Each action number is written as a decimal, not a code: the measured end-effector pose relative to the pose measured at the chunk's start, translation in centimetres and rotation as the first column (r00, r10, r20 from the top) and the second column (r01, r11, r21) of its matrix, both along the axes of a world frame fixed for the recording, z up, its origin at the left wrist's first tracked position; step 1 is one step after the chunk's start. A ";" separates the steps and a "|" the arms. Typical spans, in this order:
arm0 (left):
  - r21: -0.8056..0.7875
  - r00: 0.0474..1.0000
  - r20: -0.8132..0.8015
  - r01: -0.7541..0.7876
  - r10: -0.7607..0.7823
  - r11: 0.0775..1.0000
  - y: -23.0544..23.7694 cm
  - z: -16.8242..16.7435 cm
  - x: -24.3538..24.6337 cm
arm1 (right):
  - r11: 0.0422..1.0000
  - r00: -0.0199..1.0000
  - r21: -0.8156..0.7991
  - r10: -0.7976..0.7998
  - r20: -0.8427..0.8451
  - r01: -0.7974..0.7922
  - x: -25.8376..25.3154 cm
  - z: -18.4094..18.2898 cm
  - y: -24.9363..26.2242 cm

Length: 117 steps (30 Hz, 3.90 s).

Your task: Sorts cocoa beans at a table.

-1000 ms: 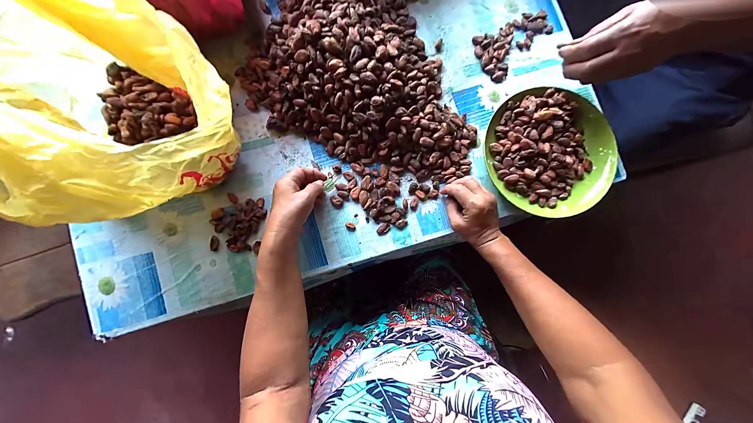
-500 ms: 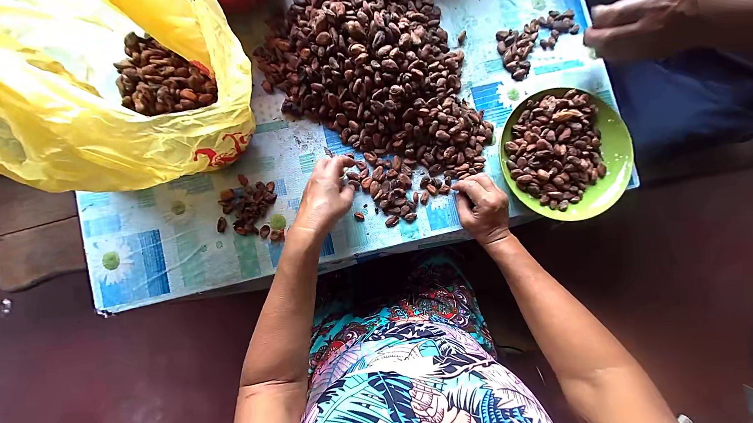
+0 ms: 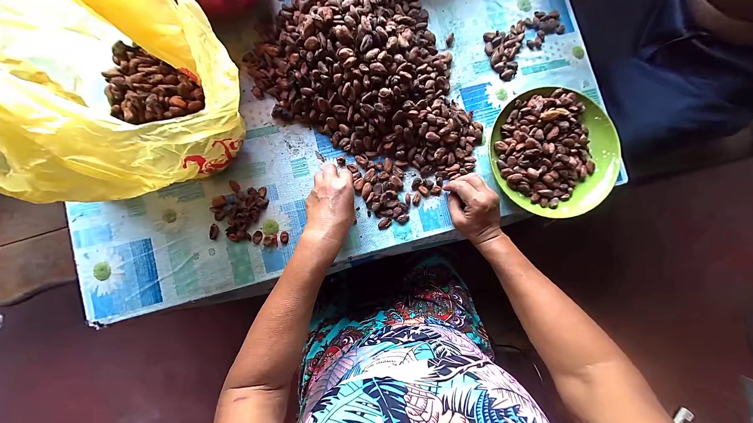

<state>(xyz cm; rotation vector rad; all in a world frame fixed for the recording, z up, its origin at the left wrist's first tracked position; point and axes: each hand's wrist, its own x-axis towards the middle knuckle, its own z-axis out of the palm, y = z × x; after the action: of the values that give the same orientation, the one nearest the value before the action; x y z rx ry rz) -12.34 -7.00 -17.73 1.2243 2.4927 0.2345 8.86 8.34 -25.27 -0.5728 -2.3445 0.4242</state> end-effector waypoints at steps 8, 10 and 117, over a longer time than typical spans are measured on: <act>0.383 0.832 0.552 -0.308 0.052 0.871 -2.1 -0.1 -4.5 | 1.000 1.000 0.001 0.001 -0.010 -0.001 -0.1 -0.2 0.0; 0.344 0.409 0.911 -0.670 -0.060 0.658 -3.1 0.3 -4.8 | 1.000 1.000 -0.006 0.003 -0.010 -0.003 -0.1 -0.1 0.0; 0.350 0.930 0.367 -0.105 -0.033 0.931 -1.3 -1.9 -3.6 | 1.000 1.000 0.001 -0.003 -0.005 0.003 0.0 -0.1 0.0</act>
<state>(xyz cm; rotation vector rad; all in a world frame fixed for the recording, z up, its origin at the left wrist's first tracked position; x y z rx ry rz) -15.94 -8.27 -19.61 1.1362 2.1994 0.8880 8.82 8.34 -25.39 -0.5741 -2.3388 0.4230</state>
